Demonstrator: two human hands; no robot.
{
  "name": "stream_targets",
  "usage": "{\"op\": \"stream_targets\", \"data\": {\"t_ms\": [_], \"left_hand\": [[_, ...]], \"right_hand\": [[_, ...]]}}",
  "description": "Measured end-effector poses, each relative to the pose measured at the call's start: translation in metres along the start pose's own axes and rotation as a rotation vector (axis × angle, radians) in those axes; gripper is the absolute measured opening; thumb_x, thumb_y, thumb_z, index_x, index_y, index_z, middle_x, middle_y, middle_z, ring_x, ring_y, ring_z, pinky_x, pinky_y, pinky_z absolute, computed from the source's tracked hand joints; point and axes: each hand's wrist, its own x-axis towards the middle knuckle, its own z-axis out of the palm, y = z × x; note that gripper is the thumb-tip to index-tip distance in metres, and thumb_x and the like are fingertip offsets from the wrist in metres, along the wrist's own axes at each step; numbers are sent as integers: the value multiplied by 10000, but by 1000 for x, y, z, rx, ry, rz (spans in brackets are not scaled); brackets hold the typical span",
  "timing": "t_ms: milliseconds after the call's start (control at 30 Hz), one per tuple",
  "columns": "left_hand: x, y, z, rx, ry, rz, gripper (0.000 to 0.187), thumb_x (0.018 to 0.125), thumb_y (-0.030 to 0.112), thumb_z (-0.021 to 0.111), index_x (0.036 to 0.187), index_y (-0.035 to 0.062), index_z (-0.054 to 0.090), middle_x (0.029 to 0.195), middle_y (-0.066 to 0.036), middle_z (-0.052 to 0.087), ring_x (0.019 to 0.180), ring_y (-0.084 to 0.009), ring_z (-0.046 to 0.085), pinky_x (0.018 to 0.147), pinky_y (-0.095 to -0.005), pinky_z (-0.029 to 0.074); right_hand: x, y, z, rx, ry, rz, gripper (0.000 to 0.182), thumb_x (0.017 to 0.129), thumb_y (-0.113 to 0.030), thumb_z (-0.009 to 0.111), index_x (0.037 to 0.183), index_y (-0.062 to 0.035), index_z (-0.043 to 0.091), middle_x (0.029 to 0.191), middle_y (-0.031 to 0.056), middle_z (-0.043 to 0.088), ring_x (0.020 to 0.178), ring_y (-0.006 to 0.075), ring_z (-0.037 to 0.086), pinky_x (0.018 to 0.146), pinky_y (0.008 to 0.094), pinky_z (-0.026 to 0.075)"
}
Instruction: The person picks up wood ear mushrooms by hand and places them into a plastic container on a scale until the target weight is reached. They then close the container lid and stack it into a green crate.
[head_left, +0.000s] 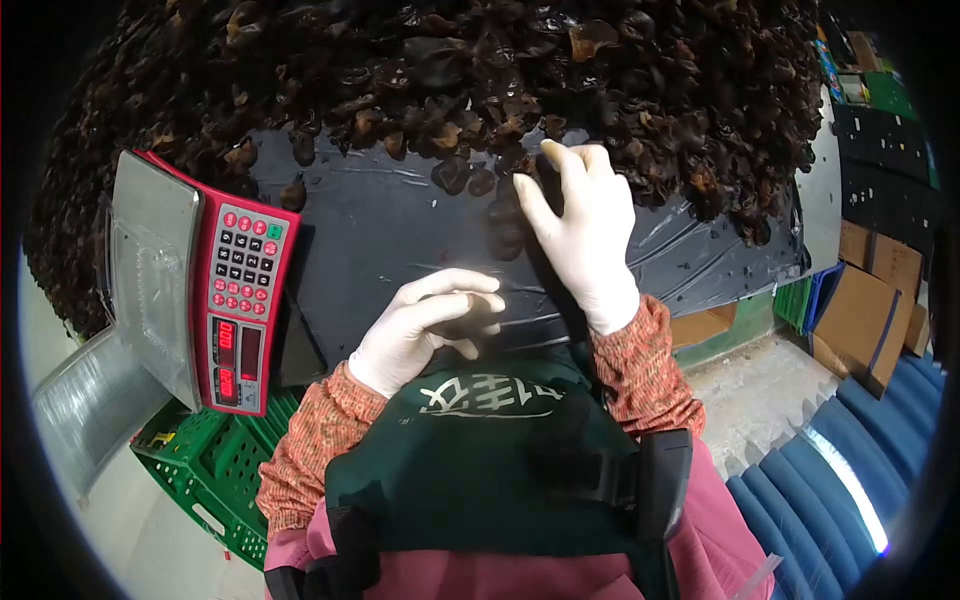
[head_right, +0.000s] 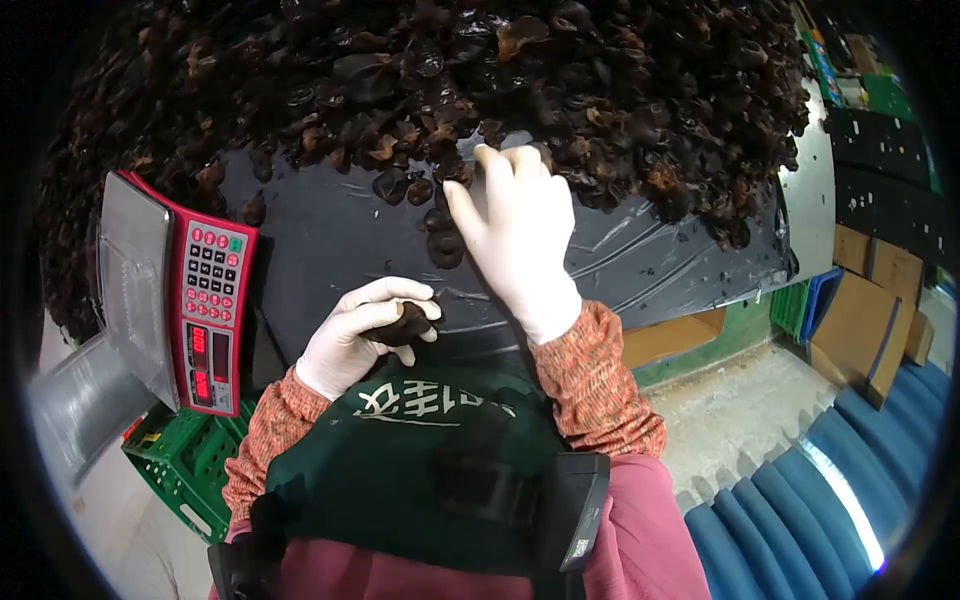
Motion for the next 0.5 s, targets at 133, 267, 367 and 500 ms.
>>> {"op": "stream_targets", "data": {"t_ms": [133,267,367,500], "left_hand": [[-2,-1,-1,36,5,43,368,994,230,593,1297,35,665,1165,-98,730,1016,-211,713,758,-309,576],[-5,-3,-8,10,-2,97,369,993,233,592,1297,37,665,1158,-96,731,1019,-207,709,754,-307,573],[-4,-4,-12,6,-2,96,369,994,235,592,1296,37,665,1151,-96,731,1014,-207,709,752,-309,573],[1,-4,-7,21,-40,69,371,996,239,596,1293,28,664,1152,-96,729,1007,-205,708,753,-306,575]], "right_hand": [[9,14,6,33,-86,-27,225,828,-223,802,972,-99,682,902,73,640,773,289,631,723,408,477],[0,13,-62,317,-186,153,155,821,-134,794,924,-78,692,872,102,669,761,301,661,692,393,518],[-25,47,-127,110,-403,131,175,815,-99,795,961,-71,704,864,87,650,732,282,634,719,373,511],[-32,40,-153,-104,-560,122,232,844,-180,785,1052,-92,732,879,93,658,753,301,639,730,380,512]]}}
